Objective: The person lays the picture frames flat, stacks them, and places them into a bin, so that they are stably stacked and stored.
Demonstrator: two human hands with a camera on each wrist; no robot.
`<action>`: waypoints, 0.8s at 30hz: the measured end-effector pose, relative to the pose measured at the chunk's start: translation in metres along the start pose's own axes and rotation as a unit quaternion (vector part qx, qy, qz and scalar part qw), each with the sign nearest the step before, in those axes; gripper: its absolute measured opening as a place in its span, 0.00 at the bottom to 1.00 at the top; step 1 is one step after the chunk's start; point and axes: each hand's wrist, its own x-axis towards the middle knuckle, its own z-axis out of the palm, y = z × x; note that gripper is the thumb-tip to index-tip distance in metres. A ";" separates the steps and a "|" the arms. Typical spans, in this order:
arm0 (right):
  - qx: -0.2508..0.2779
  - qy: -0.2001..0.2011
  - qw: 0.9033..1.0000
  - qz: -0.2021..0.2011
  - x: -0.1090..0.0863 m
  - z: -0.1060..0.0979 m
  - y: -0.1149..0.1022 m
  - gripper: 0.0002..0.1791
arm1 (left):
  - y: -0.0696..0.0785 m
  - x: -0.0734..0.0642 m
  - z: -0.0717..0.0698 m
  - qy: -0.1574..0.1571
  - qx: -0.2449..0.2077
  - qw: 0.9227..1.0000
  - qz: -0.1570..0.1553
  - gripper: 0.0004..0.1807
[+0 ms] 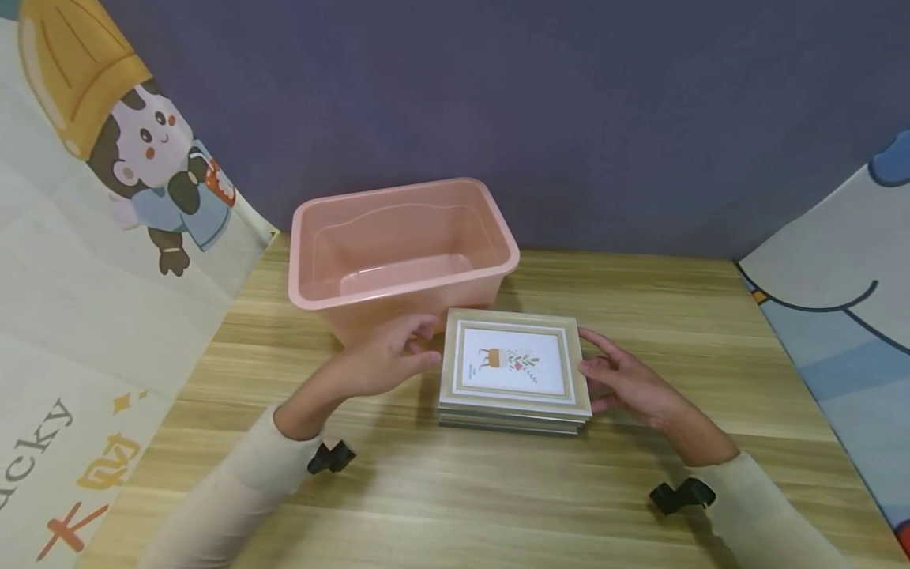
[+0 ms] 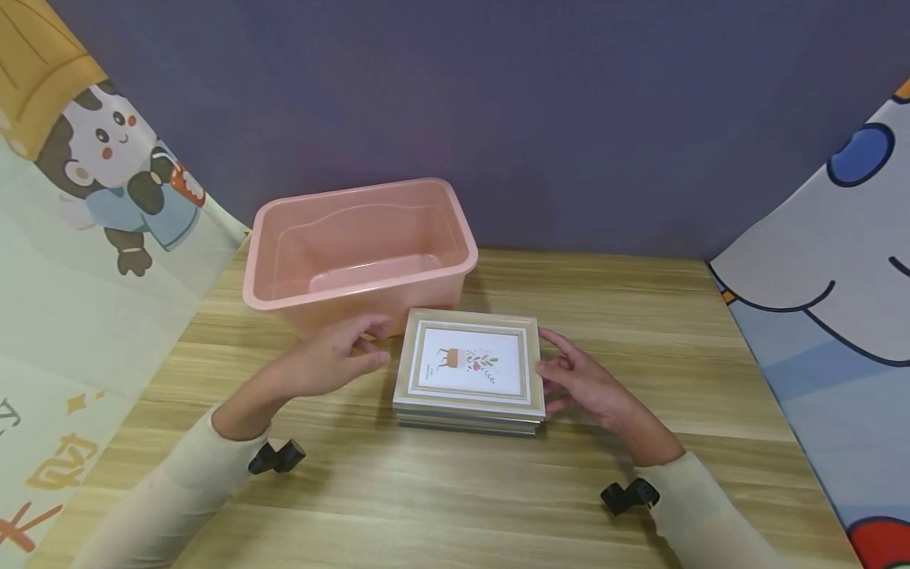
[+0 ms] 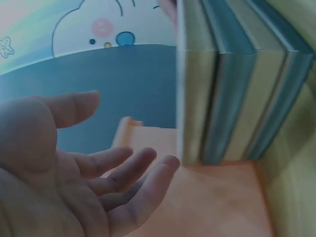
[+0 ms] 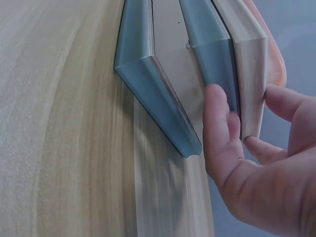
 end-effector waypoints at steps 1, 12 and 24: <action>-0.001 0.001 1.000 0.001 0.000 0.000 0.000 0.44 | -0.004 0.001 0.003 -0.008 -0.015 1.000 -0.004 0.34; 0.000 0.005 1.000 0.011 0.001 0.001 0.004 0.43 | -0.035 0.013 0.029 -0.066 -0.170 0.982 -0.045 0.54; 0.056 -0.009 0.998 0.013 0.001 0.008 0.013 0.41 | -0.056 0.019 0.048 -0.096 -0.278 0.953 -0.074 0.55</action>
